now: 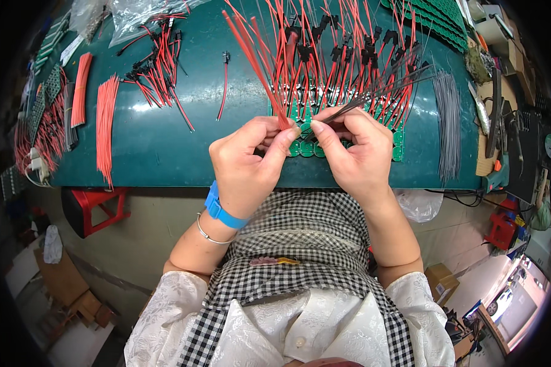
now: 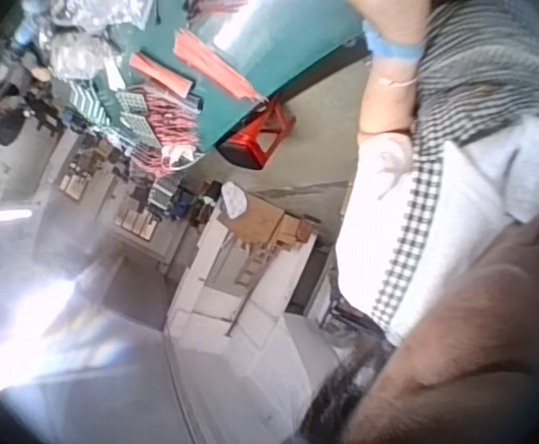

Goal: The person assembles electronic circuit boards by attaching wires and securing them with zip ties using pincers.

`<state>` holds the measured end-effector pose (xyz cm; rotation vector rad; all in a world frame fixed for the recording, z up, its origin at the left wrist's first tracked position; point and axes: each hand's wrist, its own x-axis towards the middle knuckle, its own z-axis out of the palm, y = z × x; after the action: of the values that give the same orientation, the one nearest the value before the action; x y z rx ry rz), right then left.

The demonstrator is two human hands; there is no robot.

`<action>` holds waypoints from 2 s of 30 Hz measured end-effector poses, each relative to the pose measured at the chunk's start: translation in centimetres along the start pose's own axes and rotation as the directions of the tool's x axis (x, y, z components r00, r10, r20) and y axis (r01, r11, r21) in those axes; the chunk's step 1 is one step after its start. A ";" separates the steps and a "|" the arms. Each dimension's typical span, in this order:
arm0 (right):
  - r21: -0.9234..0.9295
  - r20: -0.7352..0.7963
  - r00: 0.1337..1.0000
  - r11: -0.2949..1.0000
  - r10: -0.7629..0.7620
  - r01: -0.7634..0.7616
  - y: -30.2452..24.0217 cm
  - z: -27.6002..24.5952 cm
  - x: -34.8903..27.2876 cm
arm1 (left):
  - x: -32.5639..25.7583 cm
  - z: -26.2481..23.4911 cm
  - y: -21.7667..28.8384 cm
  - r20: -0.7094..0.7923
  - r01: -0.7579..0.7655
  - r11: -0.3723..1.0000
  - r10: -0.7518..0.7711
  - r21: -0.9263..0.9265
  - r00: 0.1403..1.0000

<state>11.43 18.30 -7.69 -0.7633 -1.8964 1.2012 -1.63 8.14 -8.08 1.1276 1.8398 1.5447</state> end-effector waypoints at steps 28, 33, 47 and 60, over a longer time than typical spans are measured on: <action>0.202 0.037 0.985 0.964 0.170 -0.174 0.1 -2.6 -0.6 | 0.1 0.3 -0.2 0.064 -0.180 0.935 0.168 0.307 0.984; 0.021 -0.038 0.998 0.999 0.046 -0.046 -0.3 -1.7 0.1 | -0.1 0.5 -0.1 0.047 -0.224 0.904 0.223 0.365 0.974; -0.020 -0.004 1.000 0.999 -0.030 0.030 0.4 -1.8 0.0 | -0.5 0.5 1.3 0.052 -0.074 0.996 0.071 0.048 0.996; 0.023 -0.018 1.000 1.000 -0.015 0.016 0.7 -1.8 -0.1 | 0.0 1.2 0.9 0.027 0.001 1.000 -0.001 -0.009 1.000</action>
<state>13.08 19.32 -7.84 -0.7433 -1.8673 1.2011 -0.43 8.86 -7.51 1.1384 1.8140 1.5280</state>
